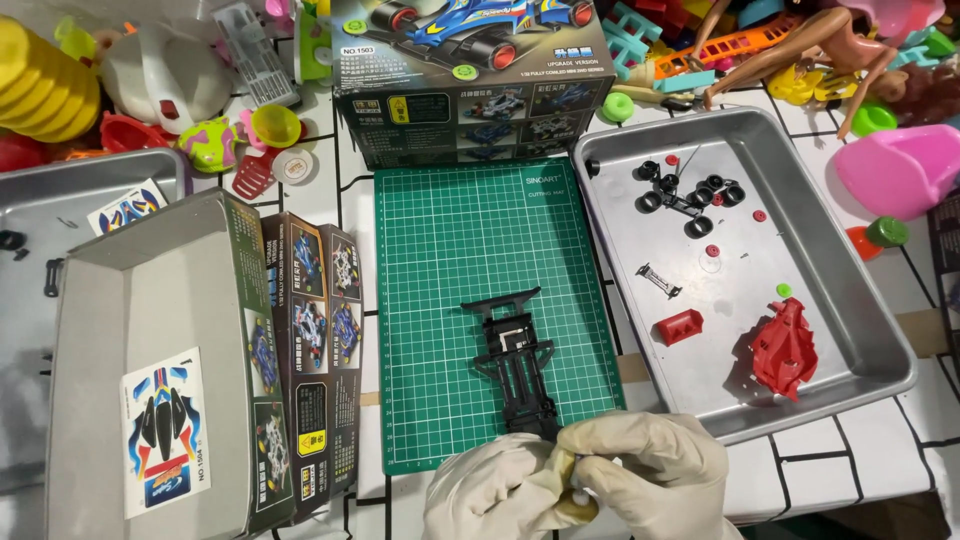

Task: Assembling a toy car kit by unboxing components, sorting them into trays, and fitting the chassis parts together.

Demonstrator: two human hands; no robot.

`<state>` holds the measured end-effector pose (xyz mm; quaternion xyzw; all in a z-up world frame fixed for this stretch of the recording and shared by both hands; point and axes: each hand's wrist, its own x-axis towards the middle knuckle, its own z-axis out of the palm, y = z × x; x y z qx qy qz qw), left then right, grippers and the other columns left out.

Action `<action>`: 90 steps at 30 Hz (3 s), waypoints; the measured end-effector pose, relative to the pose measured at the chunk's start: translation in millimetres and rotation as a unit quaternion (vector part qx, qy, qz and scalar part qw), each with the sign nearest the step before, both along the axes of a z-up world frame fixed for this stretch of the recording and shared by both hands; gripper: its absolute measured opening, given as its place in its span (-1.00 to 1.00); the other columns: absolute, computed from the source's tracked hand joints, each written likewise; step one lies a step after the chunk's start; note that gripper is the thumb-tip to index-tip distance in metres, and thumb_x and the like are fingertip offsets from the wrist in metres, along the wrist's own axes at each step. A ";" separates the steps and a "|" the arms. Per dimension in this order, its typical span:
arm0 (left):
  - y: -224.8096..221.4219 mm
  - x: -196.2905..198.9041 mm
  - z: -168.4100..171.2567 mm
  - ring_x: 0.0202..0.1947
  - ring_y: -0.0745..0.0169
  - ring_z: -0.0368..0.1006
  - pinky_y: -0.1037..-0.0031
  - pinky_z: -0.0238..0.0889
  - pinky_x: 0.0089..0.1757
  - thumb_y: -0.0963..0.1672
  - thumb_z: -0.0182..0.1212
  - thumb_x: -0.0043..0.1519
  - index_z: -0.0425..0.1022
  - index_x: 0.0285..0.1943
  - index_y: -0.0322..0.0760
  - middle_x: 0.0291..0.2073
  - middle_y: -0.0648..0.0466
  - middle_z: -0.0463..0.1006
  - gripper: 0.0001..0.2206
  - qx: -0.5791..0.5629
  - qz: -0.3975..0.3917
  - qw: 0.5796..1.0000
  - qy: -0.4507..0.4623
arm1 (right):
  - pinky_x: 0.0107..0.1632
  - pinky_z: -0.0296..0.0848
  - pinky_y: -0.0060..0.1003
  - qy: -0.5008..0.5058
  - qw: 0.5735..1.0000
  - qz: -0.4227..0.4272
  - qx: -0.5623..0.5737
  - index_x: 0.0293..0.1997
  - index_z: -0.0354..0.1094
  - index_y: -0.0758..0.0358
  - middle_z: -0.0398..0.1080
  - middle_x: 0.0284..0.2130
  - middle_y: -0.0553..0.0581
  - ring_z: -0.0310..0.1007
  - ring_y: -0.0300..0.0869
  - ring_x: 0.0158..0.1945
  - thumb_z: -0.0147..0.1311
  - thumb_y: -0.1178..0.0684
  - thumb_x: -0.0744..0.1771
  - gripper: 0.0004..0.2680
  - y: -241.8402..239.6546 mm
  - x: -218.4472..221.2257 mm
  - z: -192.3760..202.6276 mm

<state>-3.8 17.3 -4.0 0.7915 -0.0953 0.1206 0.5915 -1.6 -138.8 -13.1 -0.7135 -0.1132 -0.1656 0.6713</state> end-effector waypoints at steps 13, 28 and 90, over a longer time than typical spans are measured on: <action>2.9 4.9 0.7 -0.47 0.36 0.59 0.55 0.37 -0.46 -0.10 0.40 0.12 0.59 -0.46 -0.15 -0.49 0.17 0.63 -0.87 0.108 0.008 0.984 -0.143 | -0.42 0.71 -0.44 0.016 1.000 0.018 -0.001 -0.29 0.51 0.31 0.65 -0.39 0.20 0.70 -0.20 -0.44 0.26 0.12 0.27 -0.91 -5.8 -2.2 -12.1; 4.5 -1.0 -21.9 -0.43 0.15 0.73 0.45 0.69 -0.38 -0.18 0.40 0.04 0.53 -0.61 -0.34 -0.59 0.06 0.64 -0.81 -0.041 0.014 0.996 -0.073 | -0.40 0.72 -0.43 0.034 0.998 -0.029 0.036 -0.32 0.53 0.35 0.63 -0.45 0.26 0.70 -0.15 -0.42 0.25 0.09 0.27 -0.88 5.8 -12.8 -16.9; 31.1 5.3 -44.6 -0.07 0.04 0.48 0.26 0.33 0.02 -0.26 0.30 0.26 0.21 0.47 -0.36 -0.06 0.02 0.53 -0.43 0.114 -0.197 0.972 -0.060 | 0.03 0.51 -0.12 -0.243 0.821 0.208 -0.473 -0.11 0.34 0.24 0.39 -0.19 0.12 0.44 -0.06 -0.12 0.02 0.24 0.36 -0.94 -22.6 27.2 13.3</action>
